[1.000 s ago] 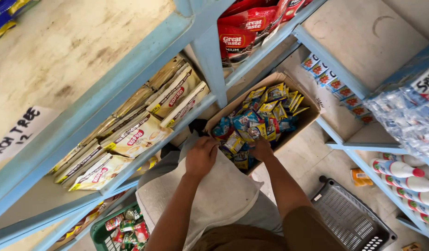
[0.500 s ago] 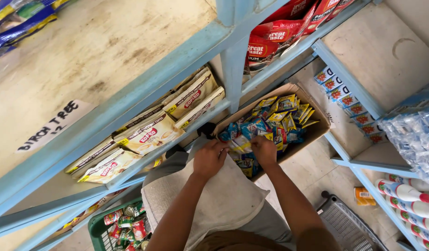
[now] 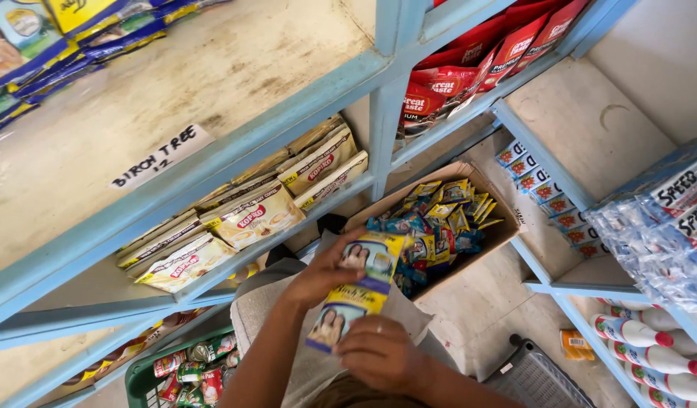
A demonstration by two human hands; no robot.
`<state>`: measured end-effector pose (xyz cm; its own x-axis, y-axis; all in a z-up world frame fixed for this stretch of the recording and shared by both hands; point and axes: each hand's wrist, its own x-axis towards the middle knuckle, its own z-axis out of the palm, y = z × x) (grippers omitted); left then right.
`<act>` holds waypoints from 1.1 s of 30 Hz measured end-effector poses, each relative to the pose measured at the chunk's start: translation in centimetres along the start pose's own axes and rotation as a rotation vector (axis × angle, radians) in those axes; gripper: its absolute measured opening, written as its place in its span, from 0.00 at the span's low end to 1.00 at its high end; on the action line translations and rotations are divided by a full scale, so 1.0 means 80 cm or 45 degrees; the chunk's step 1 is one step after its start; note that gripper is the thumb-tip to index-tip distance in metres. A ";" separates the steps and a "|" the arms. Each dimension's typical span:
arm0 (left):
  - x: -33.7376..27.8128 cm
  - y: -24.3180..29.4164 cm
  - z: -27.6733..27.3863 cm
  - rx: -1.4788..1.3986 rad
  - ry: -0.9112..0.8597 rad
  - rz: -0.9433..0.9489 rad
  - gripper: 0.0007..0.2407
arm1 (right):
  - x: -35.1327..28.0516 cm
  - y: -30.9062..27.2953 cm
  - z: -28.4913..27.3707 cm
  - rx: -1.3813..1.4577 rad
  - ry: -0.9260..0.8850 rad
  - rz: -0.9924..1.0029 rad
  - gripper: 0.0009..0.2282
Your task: The person is stocking and organizing milk powder sachets on a grocery store shelf from a box on the floor.
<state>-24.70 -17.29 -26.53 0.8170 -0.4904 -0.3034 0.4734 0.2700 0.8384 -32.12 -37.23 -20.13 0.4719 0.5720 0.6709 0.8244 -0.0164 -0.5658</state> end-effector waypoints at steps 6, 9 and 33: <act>-0.105 0.064 0.023 0.643 -0.063 0.100 0.32 | 0.010 -0.020 -0.013 0.045 0.081 0.205 0.05; -0.144 0.085 0.032 0.765 -0.110 0.115 0.31 | -0.014 0.018 -0.004 -0.009 0.250 0.433 0.06; -0.233 0.055 0.062 0.735 0.294 -0.037 0.21 | 0.043 0.127 -0.012 1.424 1.009 1.177 0.07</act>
<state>-39.49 -11.02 -14.92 0.8872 -0.2814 -0.3656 0.2945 -0.2643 0.9184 -21.83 -36.27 -23.11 0.9649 0.1654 -0.2041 -0.2618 0.6697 -0.6950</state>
